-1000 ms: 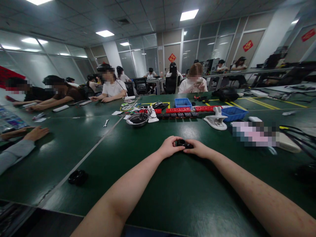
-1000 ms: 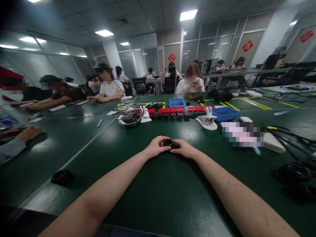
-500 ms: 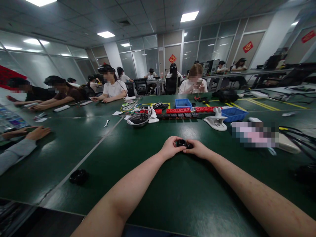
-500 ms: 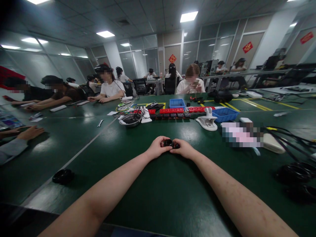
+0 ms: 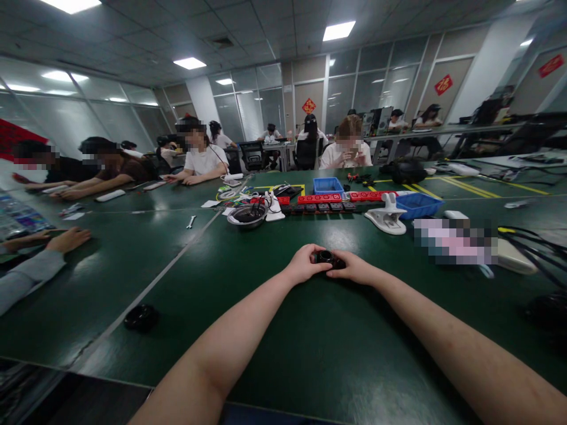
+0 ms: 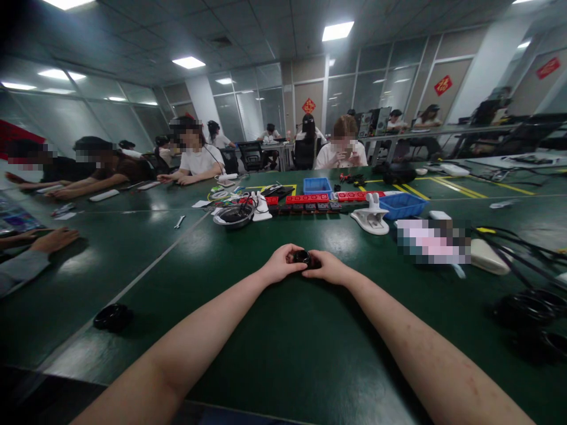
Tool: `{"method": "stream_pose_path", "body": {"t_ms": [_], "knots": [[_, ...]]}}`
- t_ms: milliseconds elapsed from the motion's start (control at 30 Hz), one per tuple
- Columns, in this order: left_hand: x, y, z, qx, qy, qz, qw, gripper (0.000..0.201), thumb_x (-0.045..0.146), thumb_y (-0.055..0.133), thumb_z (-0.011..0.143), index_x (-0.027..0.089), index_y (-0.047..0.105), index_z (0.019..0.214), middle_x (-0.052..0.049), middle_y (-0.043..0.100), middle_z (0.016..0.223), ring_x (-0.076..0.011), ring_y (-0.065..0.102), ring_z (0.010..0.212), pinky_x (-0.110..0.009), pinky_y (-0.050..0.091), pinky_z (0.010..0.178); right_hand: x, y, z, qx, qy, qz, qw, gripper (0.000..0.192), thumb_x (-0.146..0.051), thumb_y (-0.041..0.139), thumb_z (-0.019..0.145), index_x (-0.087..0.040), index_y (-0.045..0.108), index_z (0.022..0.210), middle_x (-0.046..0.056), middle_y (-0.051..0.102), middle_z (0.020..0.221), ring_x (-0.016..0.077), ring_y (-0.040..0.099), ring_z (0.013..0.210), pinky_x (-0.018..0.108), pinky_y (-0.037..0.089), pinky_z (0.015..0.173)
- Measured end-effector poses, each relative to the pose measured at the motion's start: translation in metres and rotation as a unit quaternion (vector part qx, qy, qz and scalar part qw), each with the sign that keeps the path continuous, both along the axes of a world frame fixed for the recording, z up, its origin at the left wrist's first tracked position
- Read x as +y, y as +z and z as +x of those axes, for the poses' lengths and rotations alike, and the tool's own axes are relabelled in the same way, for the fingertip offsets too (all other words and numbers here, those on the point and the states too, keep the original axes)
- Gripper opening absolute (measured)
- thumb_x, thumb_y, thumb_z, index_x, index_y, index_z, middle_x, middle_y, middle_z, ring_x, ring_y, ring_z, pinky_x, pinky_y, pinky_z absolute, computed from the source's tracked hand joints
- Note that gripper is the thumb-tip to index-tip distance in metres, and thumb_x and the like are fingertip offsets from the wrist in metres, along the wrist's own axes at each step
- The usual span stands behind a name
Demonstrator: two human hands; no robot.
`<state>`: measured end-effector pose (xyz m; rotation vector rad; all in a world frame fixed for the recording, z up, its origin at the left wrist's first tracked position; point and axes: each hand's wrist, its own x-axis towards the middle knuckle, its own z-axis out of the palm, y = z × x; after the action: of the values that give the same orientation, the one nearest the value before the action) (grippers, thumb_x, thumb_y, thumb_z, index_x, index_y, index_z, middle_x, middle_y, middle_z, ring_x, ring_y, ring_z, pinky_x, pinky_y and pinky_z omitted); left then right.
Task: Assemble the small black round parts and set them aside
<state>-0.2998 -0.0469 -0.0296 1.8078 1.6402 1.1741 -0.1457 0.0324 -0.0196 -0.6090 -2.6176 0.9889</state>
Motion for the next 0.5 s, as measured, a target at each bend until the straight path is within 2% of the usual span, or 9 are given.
{"method": "stream_pose_path", "body": {"t_ms": [67, 167, 300, 500], "knots": [[0.001, 0.0005, -0.0034, -0.017, -0.026, -0.011, 0.999, 0.044, 0.035, 0.063, 0.058, 0.015, 0.051, 0.095, -0.003, 0.05, 0.085, -0.0071, 0.043, 0.059, -0.02, 0.035, 0.053, 0.0026, 0.0047, 0.0032, 0.0, 0.048, -0.041, 0.998, 0.042, -0.036, 0.058, 0.063, -0.014, 0.051, 0.098, 0.004, 0.057, 0.087, 0.0163, 0.051, 0.077, 0.027, 0.038, 0.067], [0.0016, 0.0018, -0.0057, -0.037, -0.055, -0.024, 0.997, 0.045, 0.035, 0.063, 0.058, 0.014, 0.051, 0.097, -0.004, 0.051, 0.084, -0.0069, 0.044, 0.059, -0.019, 0.035, 0.052, 0.0053, 0.0072, 0.0047, 0.003, 0.083, -0.071, 0.994, 0.04, -0.031, 0.057, 0.065, -0.015, 0.05, 0.101, 0.003, 0.057, 0.092, 0.0161, 0.051, 0.08, 0.027, 0.038, 0.07], [0.0011, 0.0041, -0.0064, -0.064, -0.087, -0.036, 0.994, 0.046, 0.032, 0.063, 0.059, 0.014, 0.051, 0.099, -0.003, 0.052, 0.079, -0.0058, 0.041, 0.056, -0.018, 0.034, 0.05, 0.0073, 0.0059, 0.0041, 0.007, 0.108, -0.095, 0.99, 0.039, -0.027, 0.055, 0.066, -0.015, 0.05, 0.103, 0.003, 0.056, 0.096, 0.016, 0.051, 0.083, 0.027, 0.039, 0.073], [0.0006, 0.0048, -0.0064, -0.075, -0.082, -0.039, 0.993, 0.047, 0.031, 0.065, 0.057, 0.014, 0.052, 0.098, -0.002, 0.051, 0.075, -0.0048, 0.039, 0.053, -0.018, 0.032, 0.049, 0.0081, 0.0042, 0.0038, 0.013, 0.111, -0.114, 0.987, 0.036, -0.026, 0.054, 0.067, -0.015, 0.051, 0.101, 0.003, 0.057, 0.095, 0.0163, 0.052, 0.084, 0.028, 0.039, 0.075]]}}
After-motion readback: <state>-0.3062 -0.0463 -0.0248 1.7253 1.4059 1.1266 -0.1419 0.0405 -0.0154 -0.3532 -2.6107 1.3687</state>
